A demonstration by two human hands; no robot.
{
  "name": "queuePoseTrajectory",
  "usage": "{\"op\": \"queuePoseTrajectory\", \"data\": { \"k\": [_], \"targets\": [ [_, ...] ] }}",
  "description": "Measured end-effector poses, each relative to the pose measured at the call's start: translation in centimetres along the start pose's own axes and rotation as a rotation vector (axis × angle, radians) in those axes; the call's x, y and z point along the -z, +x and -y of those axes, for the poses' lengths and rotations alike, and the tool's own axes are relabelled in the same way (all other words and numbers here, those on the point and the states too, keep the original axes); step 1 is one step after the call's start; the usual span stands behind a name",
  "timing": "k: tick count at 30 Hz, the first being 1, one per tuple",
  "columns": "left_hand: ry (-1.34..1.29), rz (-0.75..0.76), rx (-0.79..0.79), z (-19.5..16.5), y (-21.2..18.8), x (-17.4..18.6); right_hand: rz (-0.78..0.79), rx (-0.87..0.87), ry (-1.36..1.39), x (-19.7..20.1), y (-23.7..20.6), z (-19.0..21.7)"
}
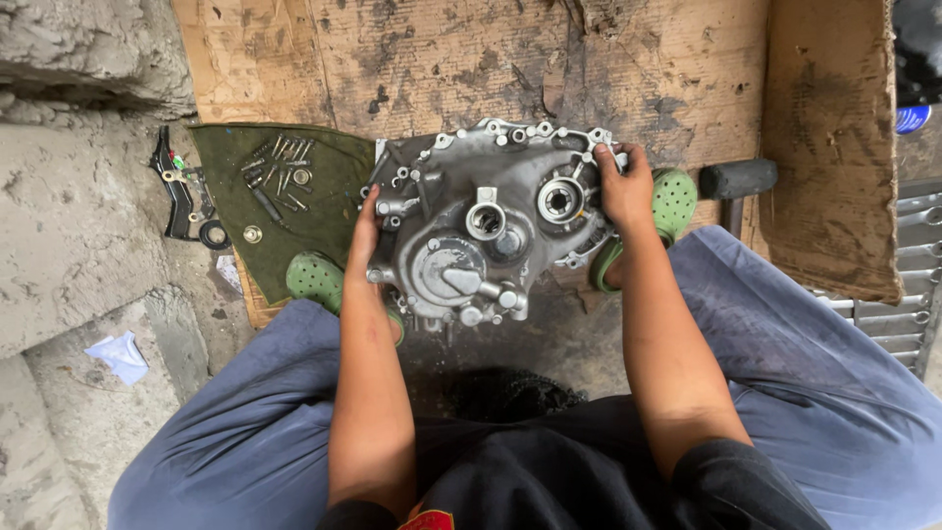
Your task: The person sits on the floor of a repair shop assembling a motorcycle engine crankcase. They place gears, bearings and shafts into the lower crankcase half, align the upper crankcase half over it, and tap components into place with a mallet, repositioning parts by hand as they fit the halves together.
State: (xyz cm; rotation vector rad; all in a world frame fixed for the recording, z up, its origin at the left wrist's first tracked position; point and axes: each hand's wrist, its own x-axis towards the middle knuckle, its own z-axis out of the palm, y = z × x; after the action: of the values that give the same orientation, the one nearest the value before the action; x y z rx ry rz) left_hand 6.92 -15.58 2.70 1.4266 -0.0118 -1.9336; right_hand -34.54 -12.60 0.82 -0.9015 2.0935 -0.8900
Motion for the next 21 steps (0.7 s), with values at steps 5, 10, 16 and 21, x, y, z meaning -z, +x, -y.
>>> {"op": "queuePoseTrajectory", "data": {
  "k": [5,10,16,21],
  "targets": [
    [-0.138,-0.074,0.01,1.0,-0.4,0.6,-0.002,0.037,-0.002,0.2,-0.1,0.8],
    [-0.3,0.055,-0.02,2.1,-0.1,1.5,-0.007,-0.029,0.053,0.2,-0.6,0.5],
    [-0.27,0.02,-0.024,2.1,0.4,2.6,-0.054,-0.015,0.141,1.2,-2.9,0.1],
    [-0.24,0.048,-0.041,0.6,-2.0,2.8,-0.061,-0.088,0.086,4.3,-6.1,3.3]
  ]
}}
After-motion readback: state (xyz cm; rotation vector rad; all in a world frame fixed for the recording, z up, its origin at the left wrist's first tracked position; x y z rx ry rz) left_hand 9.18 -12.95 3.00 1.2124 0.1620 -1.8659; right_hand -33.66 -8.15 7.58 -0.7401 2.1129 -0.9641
